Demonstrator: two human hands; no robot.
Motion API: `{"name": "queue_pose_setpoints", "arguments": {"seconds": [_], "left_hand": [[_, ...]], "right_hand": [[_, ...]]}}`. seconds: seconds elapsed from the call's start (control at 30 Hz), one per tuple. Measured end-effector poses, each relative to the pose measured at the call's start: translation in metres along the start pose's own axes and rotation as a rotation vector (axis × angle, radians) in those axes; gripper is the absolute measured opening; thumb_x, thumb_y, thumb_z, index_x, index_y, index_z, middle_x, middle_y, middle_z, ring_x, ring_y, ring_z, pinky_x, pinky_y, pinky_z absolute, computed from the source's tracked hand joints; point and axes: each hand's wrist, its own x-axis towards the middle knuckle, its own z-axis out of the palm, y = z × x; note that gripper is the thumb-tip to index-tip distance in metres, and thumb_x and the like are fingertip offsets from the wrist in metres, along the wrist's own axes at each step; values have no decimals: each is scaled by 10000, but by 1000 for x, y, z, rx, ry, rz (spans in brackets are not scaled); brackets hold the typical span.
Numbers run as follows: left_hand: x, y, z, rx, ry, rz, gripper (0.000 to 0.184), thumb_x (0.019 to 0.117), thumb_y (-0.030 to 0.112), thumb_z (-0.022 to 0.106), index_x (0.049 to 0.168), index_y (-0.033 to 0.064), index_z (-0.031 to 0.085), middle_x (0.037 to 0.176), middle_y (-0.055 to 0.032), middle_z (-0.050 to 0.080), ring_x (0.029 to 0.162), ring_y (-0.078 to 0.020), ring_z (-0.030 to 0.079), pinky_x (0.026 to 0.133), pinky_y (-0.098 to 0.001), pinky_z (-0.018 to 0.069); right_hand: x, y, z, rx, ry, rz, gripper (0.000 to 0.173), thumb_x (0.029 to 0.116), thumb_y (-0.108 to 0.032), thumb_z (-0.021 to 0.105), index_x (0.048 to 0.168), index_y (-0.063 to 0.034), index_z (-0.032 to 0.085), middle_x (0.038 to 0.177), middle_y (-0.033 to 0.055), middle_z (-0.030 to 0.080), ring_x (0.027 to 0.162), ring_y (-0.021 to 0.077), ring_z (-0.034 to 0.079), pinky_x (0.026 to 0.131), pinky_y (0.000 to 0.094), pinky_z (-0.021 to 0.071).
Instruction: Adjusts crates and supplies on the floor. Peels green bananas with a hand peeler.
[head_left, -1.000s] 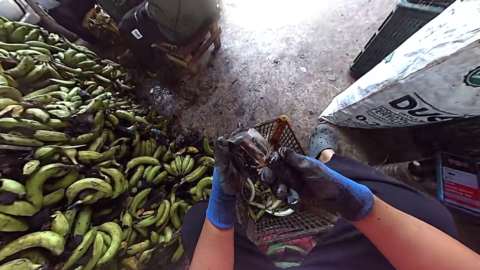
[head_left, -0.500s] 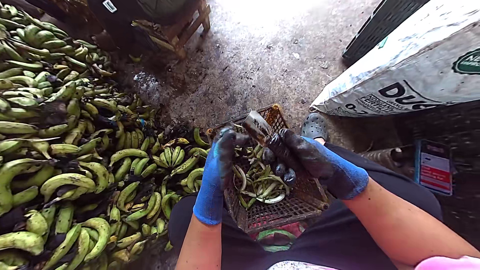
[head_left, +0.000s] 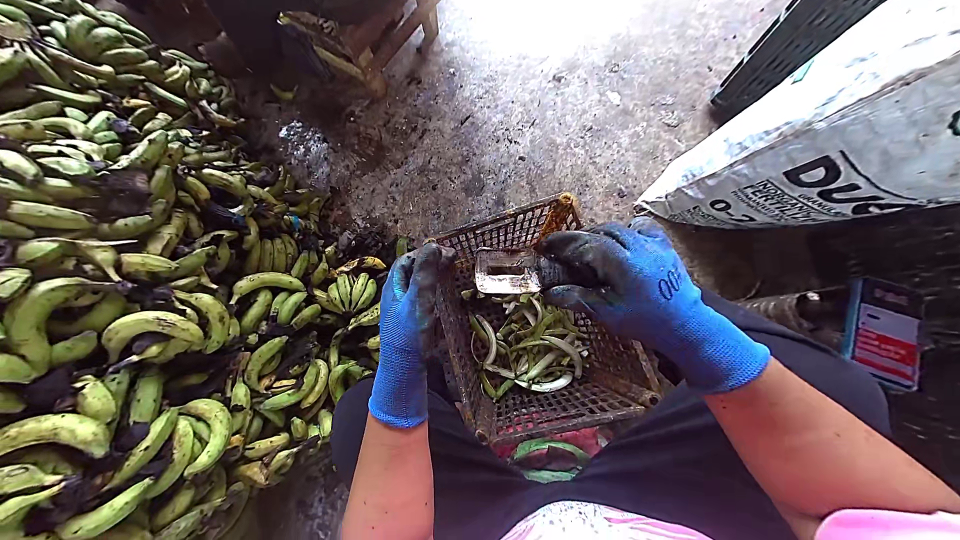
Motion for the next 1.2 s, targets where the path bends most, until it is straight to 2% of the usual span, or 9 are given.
{"name": "queue_pose_setpoints", "arguments": {"seconds": [0.1,0.27,0.43,0.67,0.8,0.9,1.0,1.1,1.2], "left_hand": [[-4,-2,-2,-38,-1,67,476,1063,468,445,1350,133,623,1139,-28,714,1060,-151,662,929,-362,543],[-9,8,8,25,-96,449,314,1022,408,554,1187,188,706,1423,-3,583,1381,-189,478,1144,-429,416],[-14,2,26,356,-211,470,362,938,412,669,1290,332,686,1625,-51,323,1513,-255,270,1166,-527,351],[-12,-13,43,662,-192,577,584,892,512,682,1422,285,590,1677,-81,234,1561,-362,91,1205,-661,122],[-20,-10,45,510,-406,552,287,932,463,668,1155,307,758,1663,-41,276,1559,-324,110,1208,-634,148],[-23,-3,35,311,-356,519,139,921,349,717,929,229,787,1400,-11,599,1388,-189,457,1163,-486,352],[-18,3,23,282,-254,485,116,915,308,719,933,201,760,1121,35,718,1125,-99,637,979,-362,526],[-14,5,15,331,-141,459,152,938,333,684,953,203,761,1312,-17,616,1308,-161,497,1101,-413,406],[-12,13,0,328,29,471,167,958,316,670,899,171,728,1222,5,656,1206,-106,559,1040,-347,446]], "right_hand": [[-3,-1,-2,-43,-5,-7,529,870,-493,674,1317,-210,681,1161,132,700,1030,352,668,818,595,475],[2,0,0,-142,-4,94,549,831,-398,749,1331,-185,673,1193,211,681,1071,446,655,810,677,451],[8,-1,3,-185,9,185,559,789,-300,810,1317,-173,676,1176,224,674,1058,467,646,793,686,443],[12,-8,9,-192,-43,222,577,790,-284,839,1330,-174,668,1240,227,655,1111,473,627,841,706,432],[13,-8,11,-193,-43,214,557,782,-250,827,1310,-160,671,1224,216,657,1113,458,628,821,687,443],[13,-6,10,-182,-34,197,578,767,-266,842,1308,-159,670,1212,214,663,1113,458,630,827,696,442],[13,-5,10,-184,-45,208,560,795,-293,823,1321,-180,670,1218,203,664,1120,452,629,848,706,434],[15,-6,11,-174,-65,197,559,792,-283,827,1315,-168,668,1210,217,661,1105,460,631,828,694,438],[16,7,16,-117,-203,222,556,820,-378,807,1314,-172,656,1172,202,656,1046,439,645,826,685,458]]}}
